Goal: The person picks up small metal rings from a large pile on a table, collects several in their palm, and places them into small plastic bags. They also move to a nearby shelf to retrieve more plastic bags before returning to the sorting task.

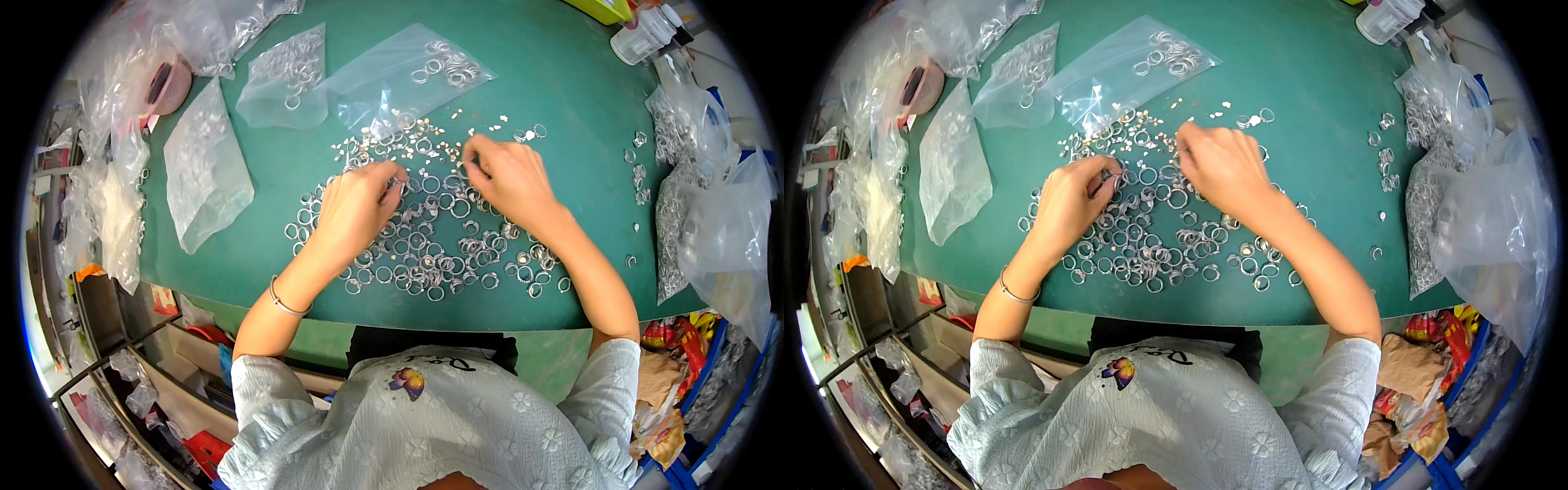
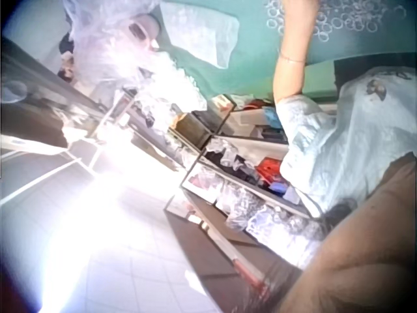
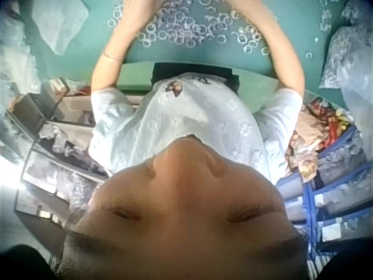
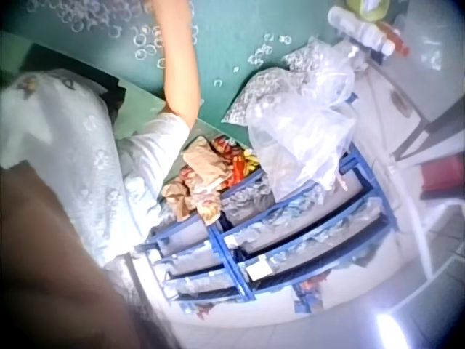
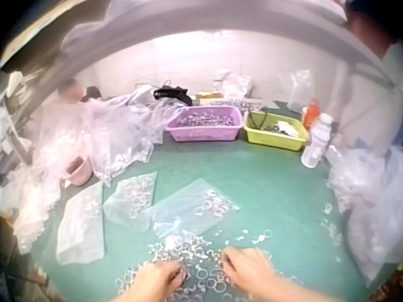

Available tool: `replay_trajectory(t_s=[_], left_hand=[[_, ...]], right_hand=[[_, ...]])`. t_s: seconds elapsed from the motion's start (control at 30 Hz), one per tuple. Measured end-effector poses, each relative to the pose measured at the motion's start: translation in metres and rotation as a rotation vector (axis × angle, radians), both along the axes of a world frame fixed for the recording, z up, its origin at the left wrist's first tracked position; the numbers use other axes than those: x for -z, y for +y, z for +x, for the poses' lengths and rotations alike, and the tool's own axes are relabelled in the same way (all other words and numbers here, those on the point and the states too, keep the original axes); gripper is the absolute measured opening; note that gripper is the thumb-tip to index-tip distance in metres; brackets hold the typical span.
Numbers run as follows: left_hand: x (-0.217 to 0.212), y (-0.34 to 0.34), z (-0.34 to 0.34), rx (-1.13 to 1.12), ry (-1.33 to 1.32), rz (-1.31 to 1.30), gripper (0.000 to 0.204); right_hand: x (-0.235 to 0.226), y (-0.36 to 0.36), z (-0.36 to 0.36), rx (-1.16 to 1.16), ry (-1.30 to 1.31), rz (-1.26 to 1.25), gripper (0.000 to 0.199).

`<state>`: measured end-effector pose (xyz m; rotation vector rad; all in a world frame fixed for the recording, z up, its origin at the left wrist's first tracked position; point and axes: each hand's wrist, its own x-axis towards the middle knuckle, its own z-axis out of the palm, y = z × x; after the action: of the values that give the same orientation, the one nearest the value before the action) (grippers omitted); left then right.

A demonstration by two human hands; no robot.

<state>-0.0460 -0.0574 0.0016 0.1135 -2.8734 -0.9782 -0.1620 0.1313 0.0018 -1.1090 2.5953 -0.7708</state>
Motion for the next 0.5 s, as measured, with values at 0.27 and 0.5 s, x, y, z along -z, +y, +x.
replay_trajectory(t_s=[0.27,0.5], left_hand=[[-0.002,-0.004,0.009,-0.081,-0.136,0.473,0.012],[-0.011,0.0,0.023,0.038,-0.119,0.16,0.016]], right_hand=[[0.003,0.027,-0.015,0.045,-0.345,-0.313,0.007],[0.002,0.025,-0.002,-0.008,-0.073,-0.139,0.012]])
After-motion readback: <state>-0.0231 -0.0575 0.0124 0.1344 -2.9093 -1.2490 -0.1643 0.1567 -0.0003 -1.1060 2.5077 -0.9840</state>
